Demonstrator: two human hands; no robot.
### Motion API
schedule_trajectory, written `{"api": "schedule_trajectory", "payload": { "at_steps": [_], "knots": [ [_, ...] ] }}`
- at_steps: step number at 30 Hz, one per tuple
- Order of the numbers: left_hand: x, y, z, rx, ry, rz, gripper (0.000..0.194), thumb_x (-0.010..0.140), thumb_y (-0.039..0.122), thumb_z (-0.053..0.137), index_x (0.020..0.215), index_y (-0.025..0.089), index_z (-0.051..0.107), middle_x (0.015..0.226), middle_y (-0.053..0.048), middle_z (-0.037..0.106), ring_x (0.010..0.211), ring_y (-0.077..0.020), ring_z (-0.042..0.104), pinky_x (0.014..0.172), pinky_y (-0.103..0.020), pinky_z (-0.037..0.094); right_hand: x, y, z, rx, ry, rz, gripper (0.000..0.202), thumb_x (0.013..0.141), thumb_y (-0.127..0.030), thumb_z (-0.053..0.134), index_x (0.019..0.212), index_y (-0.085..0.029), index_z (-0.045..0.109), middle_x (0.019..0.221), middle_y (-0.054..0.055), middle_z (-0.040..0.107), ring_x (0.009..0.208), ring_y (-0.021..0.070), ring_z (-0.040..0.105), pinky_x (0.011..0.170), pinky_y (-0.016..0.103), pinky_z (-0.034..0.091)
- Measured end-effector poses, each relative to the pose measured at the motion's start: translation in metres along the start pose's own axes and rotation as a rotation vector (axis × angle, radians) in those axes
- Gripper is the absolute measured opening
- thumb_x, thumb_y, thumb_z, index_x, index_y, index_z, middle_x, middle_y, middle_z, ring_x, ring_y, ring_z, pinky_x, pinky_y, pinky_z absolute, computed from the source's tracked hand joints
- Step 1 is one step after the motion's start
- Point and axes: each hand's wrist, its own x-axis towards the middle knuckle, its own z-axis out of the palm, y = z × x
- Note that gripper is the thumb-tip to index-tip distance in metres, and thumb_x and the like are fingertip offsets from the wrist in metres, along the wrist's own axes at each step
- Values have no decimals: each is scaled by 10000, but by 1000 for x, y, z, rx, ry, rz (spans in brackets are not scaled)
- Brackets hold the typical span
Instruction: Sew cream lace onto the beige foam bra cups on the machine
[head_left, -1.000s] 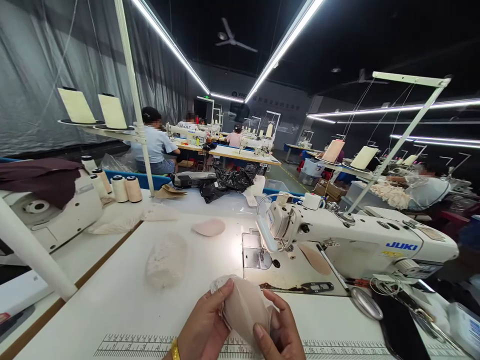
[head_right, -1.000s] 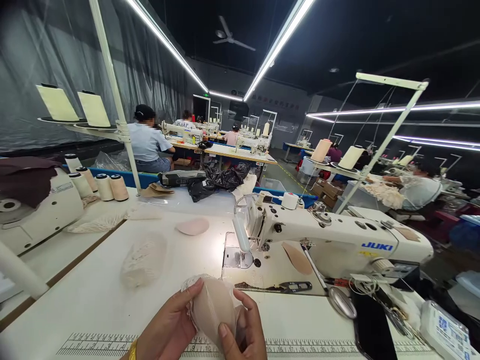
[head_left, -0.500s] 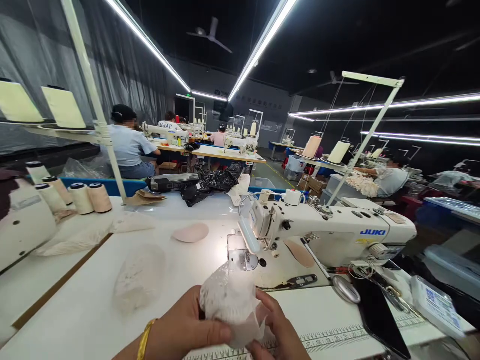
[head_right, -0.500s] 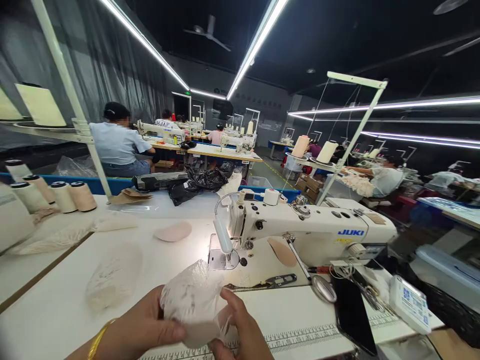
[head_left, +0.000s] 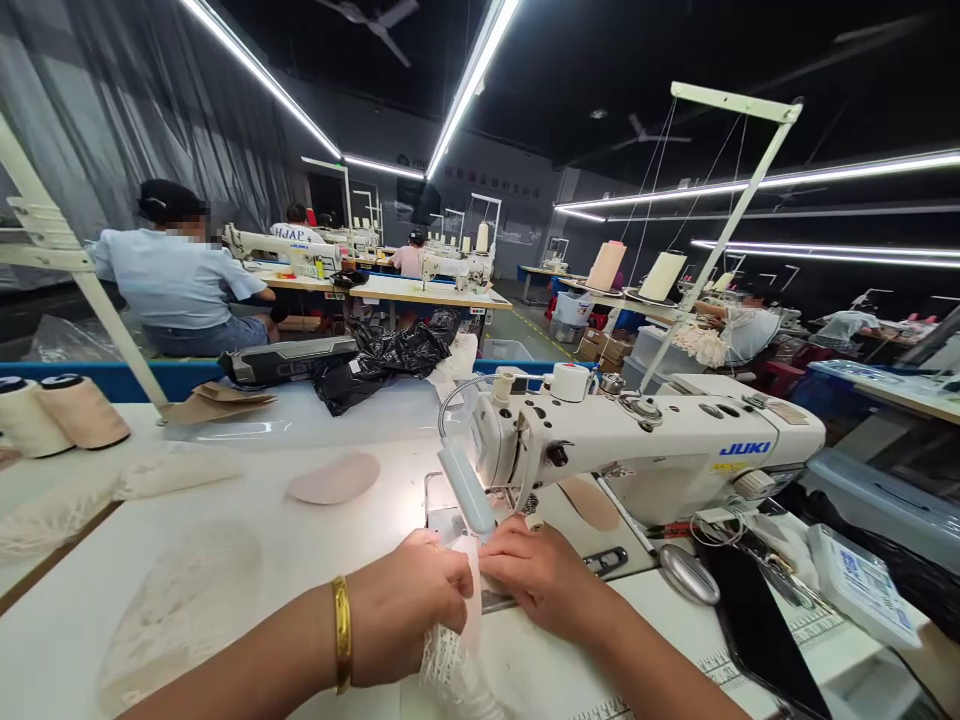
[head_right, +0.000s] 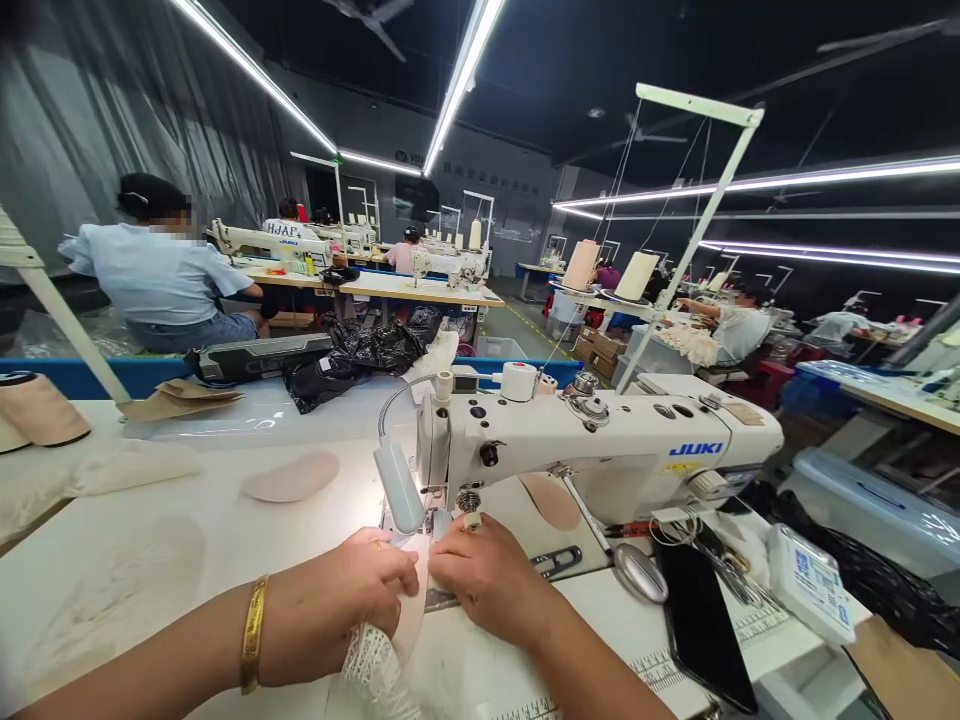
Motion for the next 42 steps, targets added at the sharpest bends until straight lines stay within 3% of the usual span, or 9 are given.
{"api": "schedule_trajectory", "payload": {
  "at_steps": [3,7,17,23,30,35,39,42],
  "knots": [
    [-1,2,0,-24,14,-6,361,594,-23,625,779,253,765,1157,-31,733,934,-268,704,1039,-515,396,-1,-1,-2,-2,-22,55,370,900,15,473,991,-250,714,1051,24,788,914,219,626,780,330,464],
    [0,2,1,-12,12,-21,194,648,21,671,691,210,681,1137,-31,749,899,-256,703,1082,-544,358,-1,6,4,7,-9,89,388,915,3,502,1096,-258,725,1105,16,783,976,225,637,853,335,488],
    [2,-1,2,-48,104,17,223,662,68,655,768,241,747,1112,-28,758,873,-259,708,999,-457,371,-2,7,5,6,26,119,389,936,-28,498,1114,-286,728,973,21,758,908,217,655,843,331,500],
    [2,-1,2,-57,100,13,212,731,95,661,796,262,775,1115,-28,762,854,-241,705,985,-434,365,-3,7,5,-6,15,117,397,908,9,493,1075,-272,718,999,27,756,931,223,653,828,332,489],
    [4,-14,4,-40,109,-21,226,739,89,650,802,269,771,1161,-13,757,907,-244,707,1058,-430,334,-5,10,7,-46,-7,166,443,826,42,461,1070,-237,702,1080,32,753,926,237,637,789,338,455],
    [7,-22,-1,3,115,-41,283,691,26,624,818,254,731,1177,-13,761,1004,-262,698,1023,-420,330,-6,11,7,-37,-2,155,447,828,40,439,1080,-229,692,1066,41,750,889,235,631,785,340,452],
    [6,-18,-3,68,140,-9,291,619,-27,573,742,227,642,1004,3,775,870,-229,680,956,-408,344,-5,4,2,-32,29,126,395,844,21,426,1007,-231,683,975,49,737,853,230,611,758,342,437],
    [5,-15,2,145,156,53,288,556,-54,518,676,206,542,809,20,728,706,-181,612,879,-384,360,-3,-3,-3,21,-28,51,358,867,1,452,997,-246,676,960,28,741,833,209,598,743,331,431]
  ]
}}
